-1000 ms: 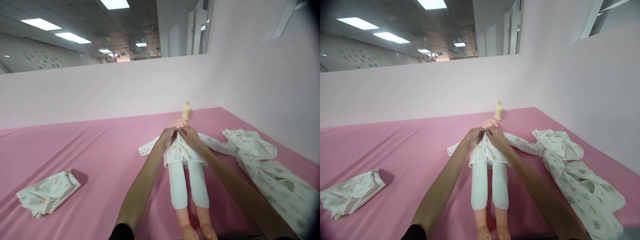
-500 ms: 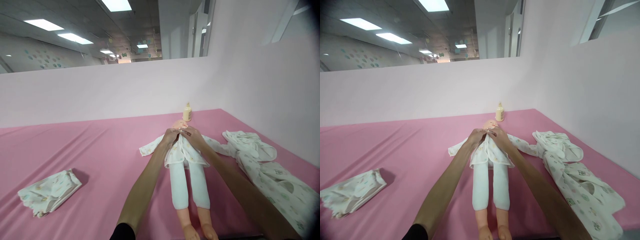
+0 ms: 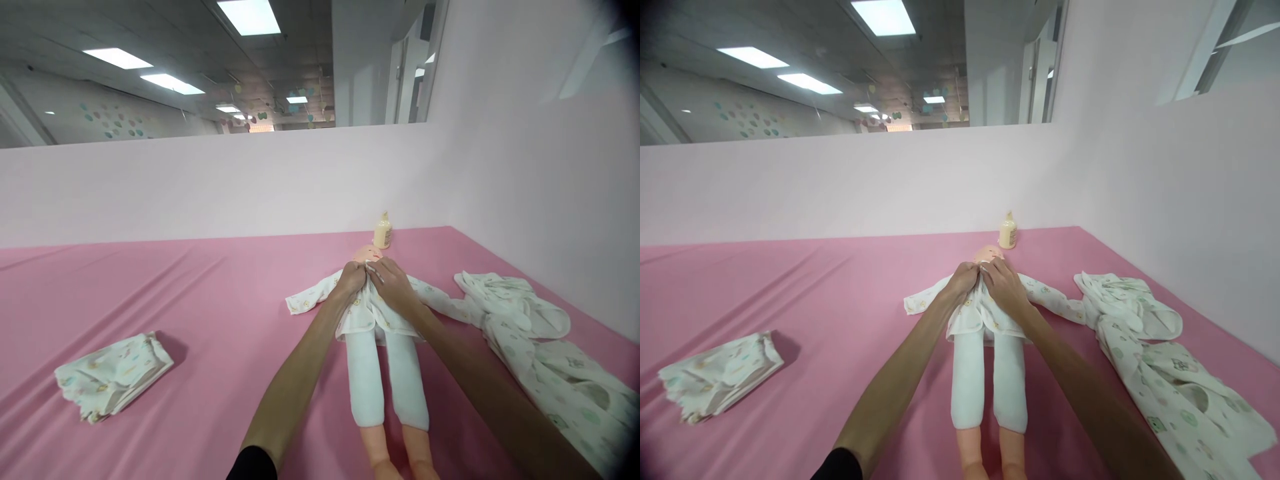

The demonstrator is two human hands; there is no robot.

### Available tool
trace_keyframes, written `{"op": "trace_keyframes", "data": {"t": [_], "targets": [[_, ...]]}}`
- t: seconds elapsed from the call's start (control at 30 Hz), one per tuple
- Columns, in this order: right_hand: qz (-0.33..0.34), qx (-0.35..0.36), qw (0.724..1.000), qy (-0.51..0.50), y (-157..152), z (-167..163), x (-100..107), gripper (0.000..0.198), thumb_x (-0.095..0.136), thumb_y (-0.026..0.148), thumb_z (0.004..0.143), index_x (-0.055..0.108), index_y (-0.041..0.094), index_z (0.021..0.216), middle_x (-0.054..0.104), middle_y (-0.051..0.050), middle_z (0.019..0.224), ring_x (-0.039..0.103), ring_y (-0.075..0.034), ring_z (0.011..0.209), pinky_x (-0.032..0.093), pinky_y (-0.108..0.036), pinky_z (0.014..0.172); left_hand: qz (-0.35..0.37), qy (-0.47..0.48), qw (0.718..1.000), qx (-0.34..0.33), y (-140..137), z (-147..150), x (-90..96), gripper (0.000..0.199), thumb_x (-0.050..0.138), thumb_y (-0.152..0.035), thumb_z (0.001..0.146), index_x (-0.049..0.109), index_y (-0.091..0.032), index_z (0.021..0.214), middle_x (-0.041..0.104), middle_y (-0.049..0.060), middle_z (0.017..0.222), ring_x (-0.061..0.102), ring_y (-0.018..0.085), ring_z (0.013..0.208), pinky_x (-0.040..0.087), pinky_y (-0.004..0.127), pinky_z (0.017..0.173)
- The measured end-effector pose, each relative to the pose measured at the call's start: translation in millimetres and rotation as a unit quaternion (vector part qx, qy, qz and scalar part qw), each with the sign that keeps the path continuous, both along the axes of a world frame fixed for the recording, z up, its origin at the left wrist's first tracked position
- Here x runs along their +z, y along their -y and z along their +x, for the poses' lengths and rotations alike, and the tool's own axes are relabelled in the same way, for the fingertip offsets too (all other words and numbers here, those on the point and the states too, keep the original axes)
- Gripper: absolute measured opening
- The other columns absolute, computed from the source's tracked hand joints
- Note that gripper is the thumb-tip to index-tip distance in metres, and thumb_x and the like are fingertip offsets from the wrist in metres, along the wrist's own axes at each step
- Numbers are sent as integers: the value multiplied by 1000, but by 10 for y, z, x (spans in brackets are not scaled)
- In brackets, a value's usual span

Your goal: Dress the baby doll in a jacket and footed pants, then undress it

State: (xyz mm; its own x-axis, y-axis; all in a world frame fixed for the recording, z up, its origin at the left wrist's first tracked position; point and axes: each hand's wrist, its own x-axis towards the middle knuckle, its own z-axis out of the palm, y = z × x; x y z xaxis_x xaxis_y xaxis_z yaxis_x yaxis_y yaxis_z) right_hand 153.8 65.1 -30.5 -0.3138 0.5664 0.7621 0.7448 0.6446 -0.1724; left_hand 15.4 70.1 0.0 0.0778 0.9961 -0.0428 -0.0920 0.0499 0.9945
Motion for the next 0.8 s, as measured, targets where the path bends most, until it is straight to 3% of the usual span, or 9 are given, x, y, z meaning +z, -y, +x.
{"op": "trace_keyframes", "data": {"t": [0.27, 0.43, 0.63, 0.8], "targets": [[16, -16, 998, 64, 37, 4, -13, 35, 33, 29, 106, 66, 19, 99, 62, -11, 92, 52, -26, 90, 42, -39, 86, 42, -67, 996, 35, 32, -6, 10, 25, 49, -2, 77, 43, -17, 57, 34, -5, 53, 29, 7, 52, 23, 23, 54], [-10, 9, 1000, -25, 45, -43, -32, 28, 39, 31, 104, 62, 22, 91, 64, -9, 90, 56, -25, 90, 43, -38, 84, 41, -70, 996, 36, -7, -4, -32, 29, 50, -3, 78, 39, -18, 55, 31, -6, 51, 27, 7, 50, 21, 23, 53], [-110, 13, 976, -188, 53, -98, 49, 20, 53, 37, 97, 65, 22, 90, 67, -5, 86, 59, -21, 79, 46, -35, 75, 53, -63, 997, 8, -57, -3, -84, 27, 52, -7, 80, 42, -17, 56, 35, -5, 51, 30, 7, 48, 22, 23, 52], [-108, 1, 979, -175, -10, -69, 45, 25, 55, 42, 94, 66, 21, 86, 68, -7, 85, 60, -22, 79, 47, -37, 76, 35, -47, 998, -23, -37, -15, -61, 24, 53, -7, 79, 49, -15, 57, 43, -3, 51, 35, 8, 47, 26, 22, 52]]}}
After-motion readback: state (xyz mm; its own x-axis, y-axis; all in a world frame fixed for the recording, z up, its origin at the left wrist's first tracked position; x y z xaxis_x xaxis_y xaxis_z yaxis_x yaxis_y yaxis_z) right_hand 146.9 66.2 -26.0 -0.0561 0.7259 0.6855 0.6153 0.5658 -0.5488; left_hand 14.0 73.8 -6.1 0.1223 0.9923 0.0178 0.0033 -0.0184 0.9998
